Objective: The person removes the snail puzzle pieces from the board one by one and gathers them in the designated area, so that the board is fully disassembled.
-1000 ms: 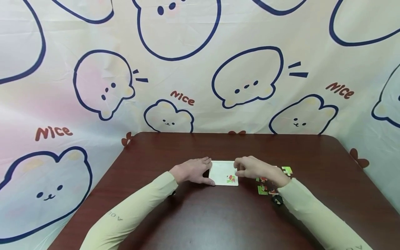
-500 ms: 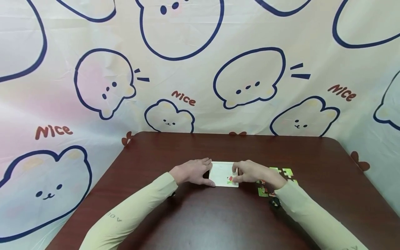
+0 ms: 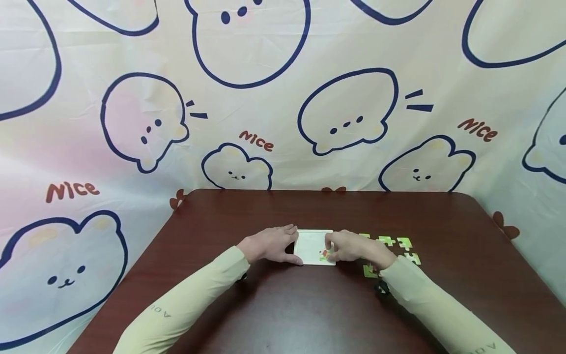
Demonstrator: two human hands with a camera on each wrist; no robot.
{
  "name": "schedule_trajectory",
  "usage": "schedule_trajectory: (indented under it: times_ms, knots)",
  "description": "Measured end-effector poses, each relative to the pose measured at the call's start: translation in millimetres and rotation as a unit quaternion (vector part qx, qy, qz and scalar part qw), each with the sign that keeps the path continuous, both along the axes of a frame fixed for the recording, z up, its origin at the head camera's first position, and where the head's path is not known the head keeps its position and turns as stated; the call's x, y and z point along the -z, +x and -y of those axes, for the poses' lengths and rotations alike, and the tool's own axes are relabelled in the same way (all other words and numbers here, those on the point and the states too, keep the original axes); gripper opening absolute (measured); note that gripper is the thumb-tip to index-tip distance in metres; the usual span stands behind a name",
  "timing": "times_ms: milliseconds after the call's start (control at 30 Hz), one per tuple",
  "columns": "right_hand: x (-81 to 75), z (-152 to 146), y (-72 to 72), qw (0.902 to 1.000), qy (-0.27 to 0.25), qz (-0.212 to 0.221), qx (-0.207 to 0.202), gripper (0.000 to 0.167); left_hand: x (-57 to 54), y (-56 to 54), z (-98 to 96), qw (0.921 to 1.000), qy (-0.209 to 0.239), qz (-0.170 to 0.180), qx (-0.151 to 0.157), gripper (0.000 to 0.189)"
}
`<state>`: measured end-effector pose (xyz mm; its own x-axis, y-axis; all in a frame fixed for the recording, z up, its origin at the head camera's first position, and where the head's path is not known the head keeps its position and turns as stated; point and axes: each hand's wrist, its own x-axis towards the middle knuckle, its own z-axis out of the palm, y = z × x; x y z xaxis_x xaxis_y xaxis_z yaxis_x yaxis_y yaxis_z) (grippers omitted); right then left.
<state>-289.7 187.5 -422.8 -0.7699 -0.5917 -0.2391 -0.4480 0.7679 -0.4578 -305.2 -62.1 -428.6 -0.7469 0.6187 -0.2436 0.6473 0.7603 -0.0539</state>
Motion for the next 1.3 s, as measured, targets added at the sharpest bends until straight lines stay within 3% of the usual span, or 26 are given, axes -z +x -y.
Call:
schedule_trajectory:
  times_ms: [433, 733, 1300]
  knots:
    - [1.6, 6, 0.5, 0.9999, -0.002, -0.013, -0.001, 0.012, 0.2, 0.2, 0.6, 1.0, 0.001, 0.005, -0.003, 0.094]
    - [5.5, 2, 0.9, 0.9973, -0.036, -0.06, -0.021, 0.018, 0.1, 0.0, 0.4, 1.0, 0.0, -0.001, 0.003, 0.093]
    - [-9.0, -13, 8.5, 0.9923, -0.104, -0.068, -0.004, 0.017, 1.9, -0.1, 1.3, 0.9999, -0.007, -0.008, 0.009, 0.094]
